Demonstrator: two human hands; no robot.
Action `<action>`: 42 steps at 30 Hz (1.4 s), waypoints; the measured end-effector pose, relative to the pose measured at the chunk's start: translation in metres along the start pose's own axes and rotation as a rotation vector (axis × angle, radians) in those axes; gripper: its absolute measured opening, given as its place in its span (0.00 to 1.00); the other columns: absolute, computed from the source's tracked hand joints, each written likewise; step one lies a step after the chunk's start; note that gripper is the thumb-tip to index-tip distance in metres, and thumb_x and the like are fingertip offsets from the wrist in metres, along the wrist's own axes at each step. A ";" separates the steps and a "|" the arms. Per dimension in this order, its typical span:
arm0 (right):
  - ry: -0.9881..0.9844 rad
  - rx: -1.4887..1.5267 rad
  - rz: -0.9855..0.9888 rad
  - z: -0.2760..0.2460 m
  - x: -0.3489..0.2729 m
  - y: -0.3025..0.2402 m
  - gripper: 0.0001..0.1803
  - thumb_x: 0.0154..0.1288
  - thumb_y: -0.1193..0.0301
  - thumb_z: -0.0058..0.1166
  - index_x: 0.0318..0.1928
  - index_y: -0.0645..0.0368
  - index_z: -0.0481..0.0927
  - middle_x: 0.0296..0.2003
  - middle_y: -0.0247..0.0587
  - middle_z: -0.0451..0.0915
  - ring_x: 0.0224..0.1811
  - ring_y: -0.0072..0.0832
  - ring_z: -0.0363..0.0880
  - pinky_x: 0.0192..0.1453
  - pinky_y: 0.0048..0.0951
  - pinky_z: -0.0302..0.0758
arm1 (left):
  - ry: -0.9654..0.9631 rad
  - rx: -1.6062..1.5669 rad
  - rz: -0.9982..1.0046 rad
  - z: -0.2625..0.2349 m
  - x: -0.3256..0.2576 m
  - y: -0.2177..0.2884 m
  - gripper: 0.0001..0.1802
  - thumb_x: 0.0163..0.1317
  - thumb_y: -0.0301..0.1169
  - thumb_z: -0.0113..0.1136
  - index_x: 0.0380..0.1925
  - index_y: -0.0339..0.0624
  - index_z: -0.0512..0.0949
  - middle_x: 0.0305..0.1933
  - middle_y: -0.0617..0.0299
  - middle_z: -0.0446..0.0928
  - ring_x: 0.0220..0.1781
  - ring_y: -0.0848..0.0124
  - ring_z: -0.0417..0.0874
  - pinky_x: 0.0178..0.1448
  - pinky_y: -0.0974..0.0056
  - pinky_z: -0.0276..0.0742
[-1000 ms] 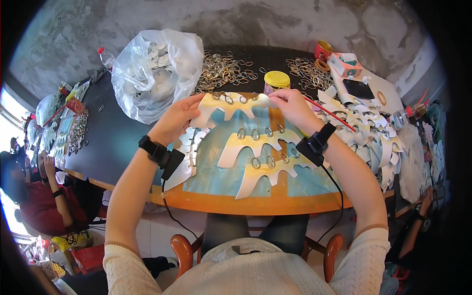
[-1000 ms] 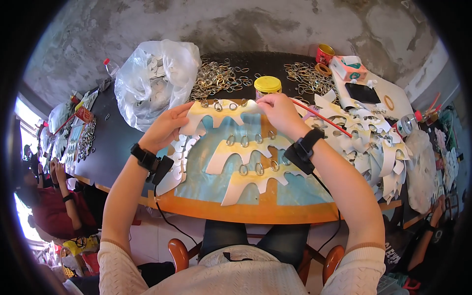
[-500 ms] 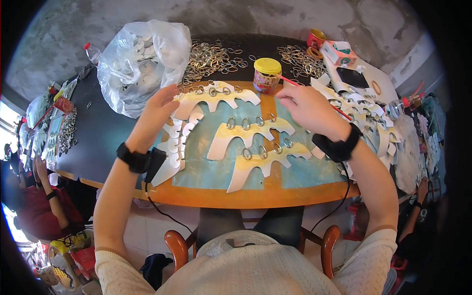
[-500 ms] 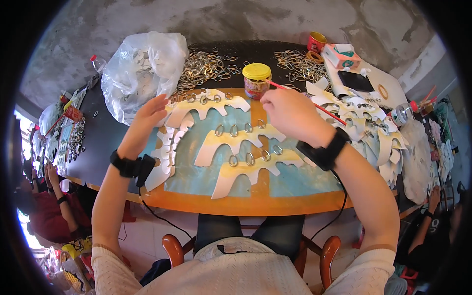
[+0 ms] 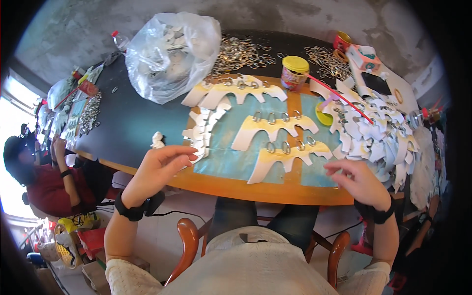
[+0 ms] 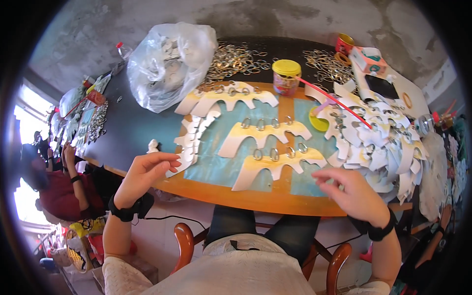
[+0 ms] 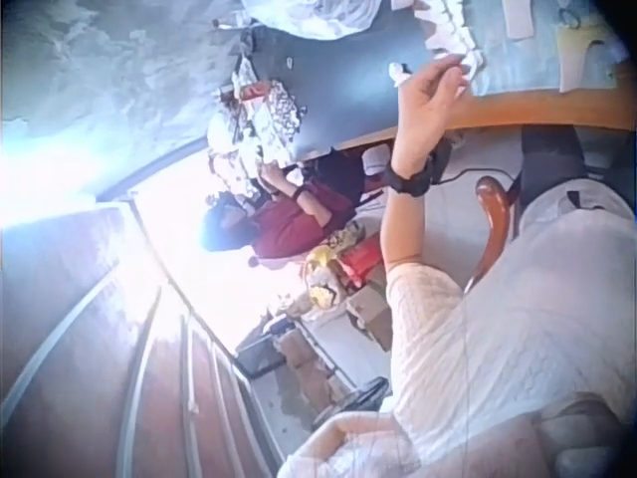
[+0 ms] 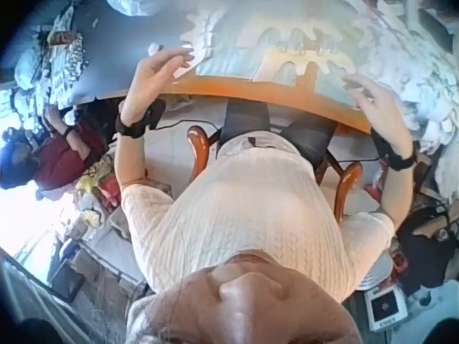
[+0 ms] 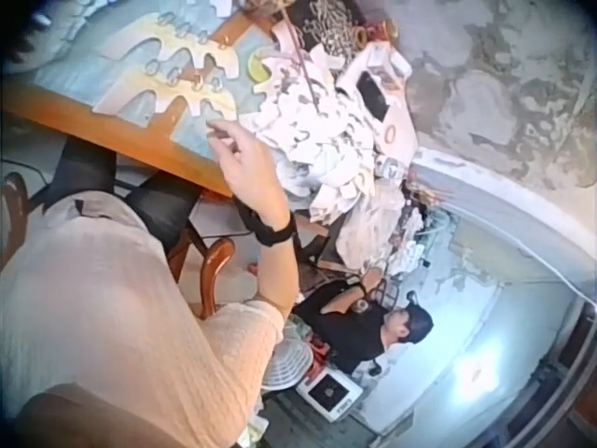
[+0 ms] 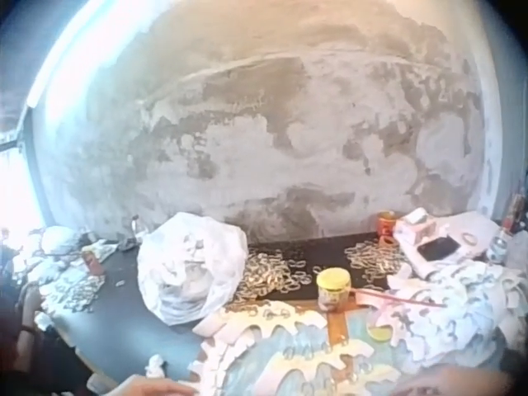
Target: The recorder applies glue to white shoe components using a brush and attaches decorative metal rings.
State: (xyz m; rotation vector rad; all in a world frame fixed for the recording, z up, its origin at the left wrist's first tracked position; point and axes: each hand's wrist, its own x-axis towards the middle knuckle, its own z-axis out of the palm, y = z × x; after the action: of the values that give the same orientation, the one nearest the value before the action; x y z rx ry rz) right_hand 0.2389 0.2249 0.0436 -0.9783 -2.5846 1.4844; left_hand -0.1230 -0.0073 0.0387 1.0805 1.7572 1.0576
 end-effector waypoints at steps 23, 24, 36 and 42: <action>-0.029 0.165 -0.031 0.054 -0.015 -0.002 0.17 0.63 0.76 0.56 0.53 0.58 0.79 0.38 0.39 0.83 0.29 0.23 0.76 0.35 0.22 0.73 | 0.230 0.700 0.241 -0.021 0.041 -0.053 0.06 0.58 0.26 0.58 0.34 0.39 0.80 0.28 0.51 0.81 0.30 0.58 0.84 0.36 0.61 0.78; -0.022 0.171 -0.041 0.053 -0.015 -0.003 0.16 0.64 0.76 0.56 0.53 0.58 0.79 0.38 0.39 0.83 0.30 0.23 0.77 0.36 0.22 0.73 | 0.366 0.639 0.171 -0.023 0.043 -0.050 0.06 0.59 0.26 0.57 0.35 0.38 0.80 0.28 0.51 0.81 0.28 0.62 0.84 0.35 0.63 0.77; 0.054 0.284 -0.031 0.048 -0.017 0.007 0.17 0.65 0.75 0.55 0.54 0.58 0.78 0.41 0.38 0.82 0.38 0.23 0.80 0.41 0.22 0.74 | 1.033 0.245 0.628 -0.056 -0.004 -0.008 0.10 0.72 0.25 0.47 0.49 0.33 0.72 0.41 0.55 0.79 0.35 0.68 0.86 0.40 0.70 0.77; 0.241 0.351 -0.314 0.061 -0.011 -0.016 0.35 0.58 0.74 0.63 0.66 0.55 0.66 0.57 0.38 0.73 0.53 0.27 0.74 0.55 0.27 0.71 | 0.576 0.261 0.597 0.033 -0.066 0.048 0.08 0.72 0.30 0.49 0.38 0.36 0.69 0.33 0.52 0.77 0.26 0.67 0.82 0.24 0.66 0.80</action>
State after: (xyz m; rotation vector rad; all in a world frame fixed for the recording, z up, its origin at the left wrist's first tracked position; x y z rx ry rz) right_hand 0.2214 0.1664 0.0252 -0.6309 -2.0966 1.5490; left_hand -0.0597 -0.0468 0.0855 1.6473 2.1162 1.6596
